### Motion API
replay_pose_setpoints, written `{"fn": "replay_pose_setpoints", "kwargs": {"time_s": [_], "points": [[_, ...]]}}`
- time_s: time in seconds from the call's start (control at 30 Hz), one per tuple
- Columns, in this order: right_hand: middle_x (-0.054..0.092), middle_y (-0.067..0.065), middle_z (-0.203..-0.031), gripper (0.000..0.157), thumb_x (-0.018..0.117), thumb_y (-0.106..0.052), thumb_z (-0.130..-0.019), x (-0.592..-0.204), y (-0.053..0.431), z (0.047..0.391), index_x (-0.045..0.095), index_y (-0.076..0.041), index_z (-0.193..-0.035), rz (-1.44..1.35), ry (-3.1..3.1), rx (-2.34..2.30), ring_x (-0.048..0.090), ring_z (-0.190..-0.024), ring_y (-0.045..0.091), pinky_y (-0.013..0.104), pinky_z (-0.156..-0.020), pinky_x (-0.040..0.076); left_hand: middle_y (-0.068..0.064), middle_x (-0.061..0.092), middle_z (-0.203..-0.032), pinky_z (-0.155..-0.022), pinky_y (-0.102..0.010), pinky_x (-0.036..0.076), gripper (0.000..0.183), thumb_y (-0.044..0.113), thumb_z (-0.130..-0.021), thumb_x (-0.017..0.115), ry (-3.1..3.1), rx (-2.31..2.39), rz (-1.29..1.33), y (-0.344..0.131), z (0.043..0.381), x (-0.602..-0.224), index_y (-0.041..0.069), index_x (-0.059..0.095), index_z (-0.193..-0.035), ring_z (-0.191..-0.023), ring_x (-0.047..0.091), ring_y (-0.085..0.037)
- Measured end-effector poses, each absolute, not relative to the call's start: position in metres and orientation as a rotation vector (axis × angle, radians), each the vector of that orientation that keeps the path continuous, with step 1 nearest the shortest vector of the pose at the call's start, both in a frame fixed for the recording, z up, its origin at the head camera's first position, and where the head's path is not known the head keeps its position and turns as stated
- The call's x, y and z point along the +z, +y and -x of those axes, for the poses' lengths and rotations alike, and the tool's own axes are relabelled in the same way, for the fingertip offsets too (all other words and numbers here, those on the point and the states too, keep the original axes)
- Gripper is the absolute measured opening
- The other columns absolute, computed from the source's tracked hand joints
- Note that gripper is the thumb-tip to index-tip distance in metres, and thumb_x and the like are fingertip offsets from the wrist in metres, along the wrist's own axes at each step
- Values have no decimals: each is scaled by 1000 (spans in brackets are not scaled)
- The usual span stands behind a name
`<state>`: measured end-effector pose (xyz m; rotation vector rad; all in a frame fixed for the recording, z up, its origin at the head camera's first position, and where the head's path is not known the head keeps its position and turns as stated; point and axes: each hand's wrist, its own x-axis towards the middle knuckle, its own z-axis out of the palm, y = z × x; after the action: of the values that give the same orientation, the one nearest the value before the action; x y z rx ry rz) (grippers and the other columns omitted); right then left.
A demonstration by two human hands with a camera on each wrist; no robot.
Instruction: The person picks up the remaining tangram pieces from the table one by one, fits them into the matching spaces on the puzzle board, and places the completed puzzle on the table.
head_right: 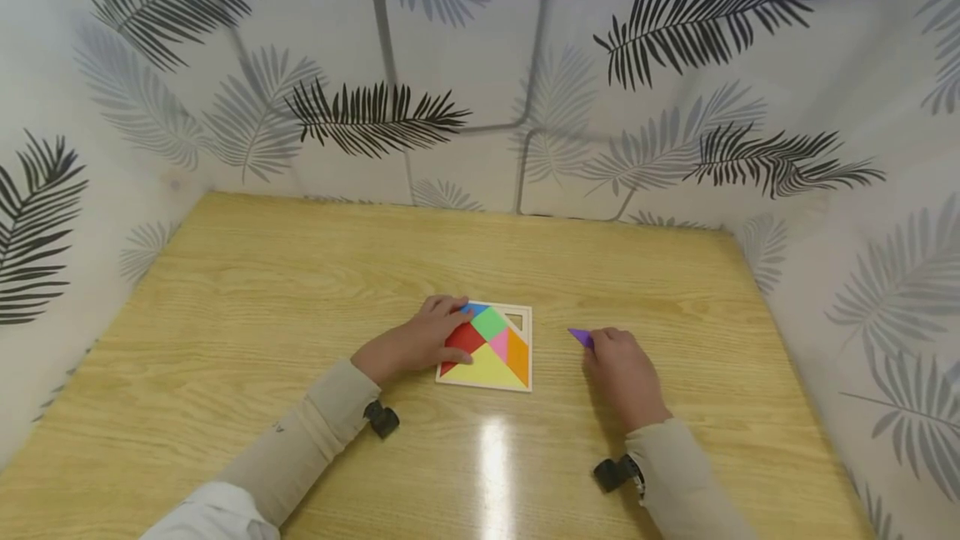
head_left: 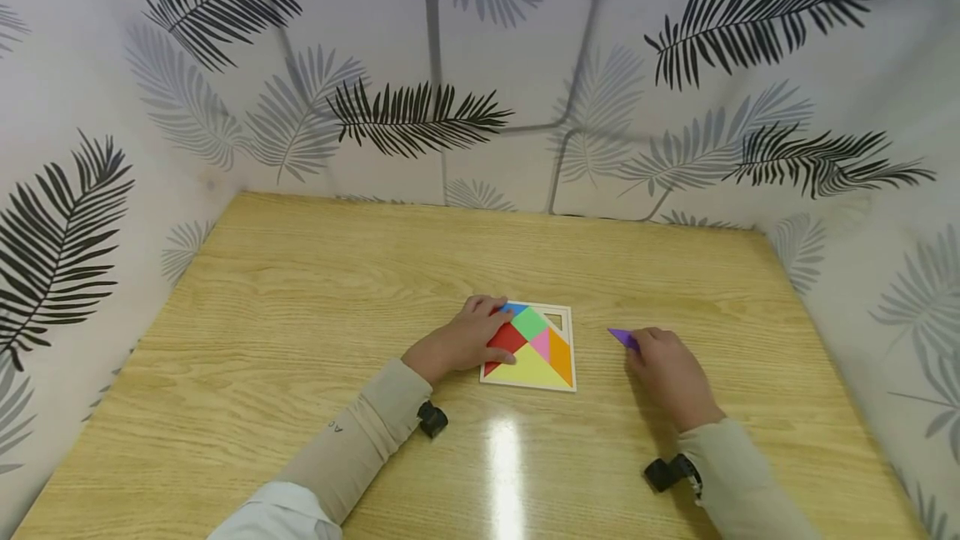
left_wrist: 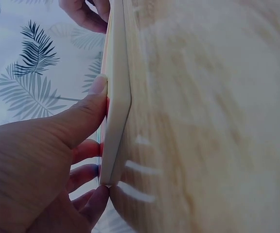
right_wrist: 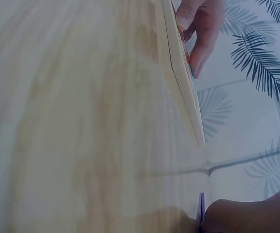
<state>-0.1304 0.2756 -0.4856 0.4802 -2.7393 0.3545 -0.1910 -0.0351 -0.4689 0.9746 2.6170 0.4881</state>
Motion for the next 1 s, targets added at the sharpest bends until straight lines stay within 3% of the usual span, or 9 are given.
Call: {"fn": "replay_pose_setpoints", "kwargs": {"time_s": [0.47,0.67,0.8,1.0], "points": [[61,12,-67,9,63,2,-77,-483,272,130,58,0,-70,-554,-2682,213,58,-57,27,40,-49,47,-9,16,-153,-106,-38,27,76,48,-87,57,2622,474,-958,-36,192,-471,10,30,-146,-135,13,-28],[64,16,-74,5,65,4,-79,-479,274,128,61,4,-82,-599,-2682,109,62,-65,30,41,-55,50,-9,15,-153,-106,-38,27,75,48,-87,57,2625,475,-968,-36,192,-471,10,30,-146,-135,14,-29],[65,18,-85,15,65,7,-81,-476,277,128,62,5,-95,-600,-2725,97,63,-76,31,43,-64,52,-9,16,-153,-106,-38,27,75,48,-88,57,2628,478,-970,-36,193,-471,9,30,-146,-135,14,-29],[63,12,-90,19,67,8,-78,-479,280,129,66,1,-96,-560,-2658,341,62,-80,29,41,-68,51,-10,16,-152,-106,-39,26,75,48,-87,57,2621,482,-976,-36,192,-470,8,31,-146,-134,14,-29]]}}
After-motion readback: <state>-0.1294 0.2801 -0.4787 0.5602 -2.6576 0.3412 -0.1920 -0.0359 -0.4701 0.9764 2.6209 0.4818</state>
